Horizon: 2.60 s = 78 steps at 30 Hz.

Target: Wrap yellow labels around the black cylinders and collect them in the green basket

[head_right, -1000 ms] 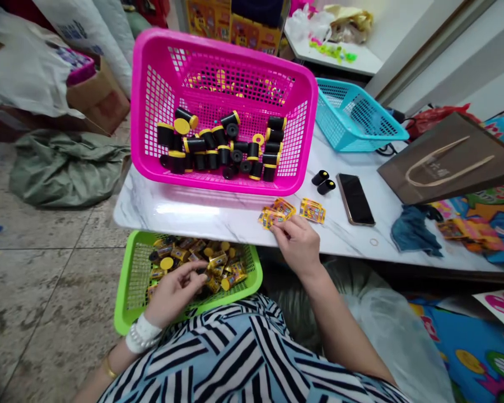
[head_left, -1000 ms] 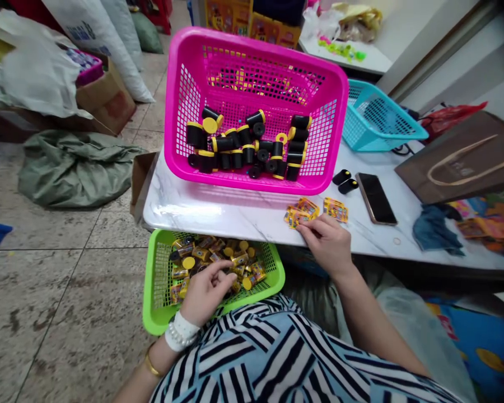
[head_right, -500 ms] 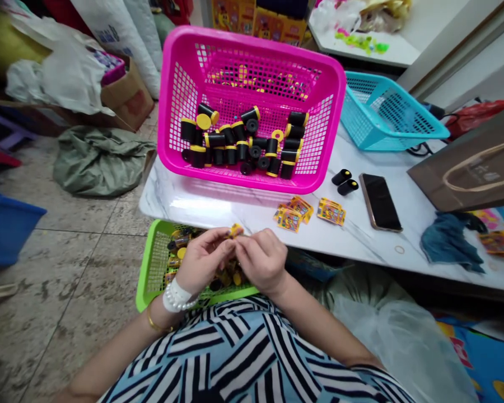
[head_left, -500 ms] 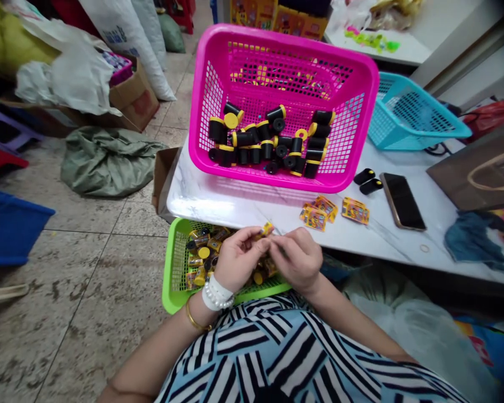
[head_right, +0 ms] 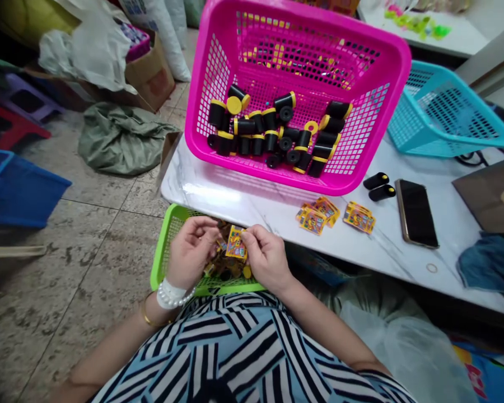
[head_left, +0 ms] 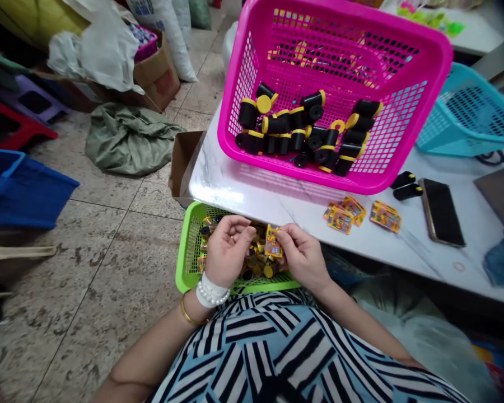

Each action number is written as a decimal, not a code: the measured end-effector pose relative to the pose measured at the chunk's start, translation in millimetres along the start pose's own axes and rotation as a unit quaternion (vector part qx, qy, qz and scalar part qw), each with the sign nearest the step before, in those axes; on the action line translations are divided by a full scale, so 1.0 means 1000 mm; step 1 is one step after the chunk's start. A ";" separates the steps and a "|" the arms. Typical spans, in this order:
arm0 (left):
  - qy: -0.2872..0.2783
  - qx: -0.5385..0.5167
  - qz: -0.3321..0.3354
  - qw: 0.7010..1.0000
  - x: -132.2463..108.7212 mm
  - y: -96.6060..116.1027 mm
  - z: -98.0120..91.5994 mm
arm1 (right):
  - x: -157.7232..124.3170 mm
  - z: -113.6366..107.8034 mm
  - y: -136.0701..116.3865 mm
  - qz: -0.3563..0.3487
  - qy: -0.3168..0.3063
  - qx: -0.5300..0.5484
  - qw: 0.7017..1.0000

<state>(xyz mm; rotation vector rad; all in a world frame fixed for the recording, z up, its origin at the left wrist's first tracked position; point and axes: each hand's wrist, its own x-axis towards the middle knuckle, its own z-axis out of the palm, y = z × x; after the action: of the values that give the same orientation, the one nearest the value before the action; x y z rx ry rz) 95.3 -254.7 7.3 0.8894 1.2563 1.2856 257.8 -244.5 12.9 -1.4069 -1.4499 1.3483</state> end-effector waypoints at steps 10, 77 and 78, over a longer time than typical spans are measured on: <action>0.054 0.224 0.294 0.928 -0.035 0.027 -0.005 | 0.002 0.010 0.002 -0.220 0.092 -0.215 0.947; -0.059 -0.363 -0.273 0.889 0.018 -0.011 -0.020 | 0.022 -0.025 -0.053 -0.152 -0.076 -0.035 0.985; -0.062 -0.364 -0.276 0.887 0.018 -0.010 -0.019 | 0.020 -0.019 -0.045 -0.137 -0.089 -0.030 0.986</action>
<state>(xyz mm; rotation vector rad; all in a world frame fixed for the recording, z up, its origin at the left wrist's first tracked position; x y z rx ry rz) 76.6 -241.8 -8.6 0.0507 0.7344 1.0759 261.4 -215.0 57.1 -1.0956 -1.7424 1.2886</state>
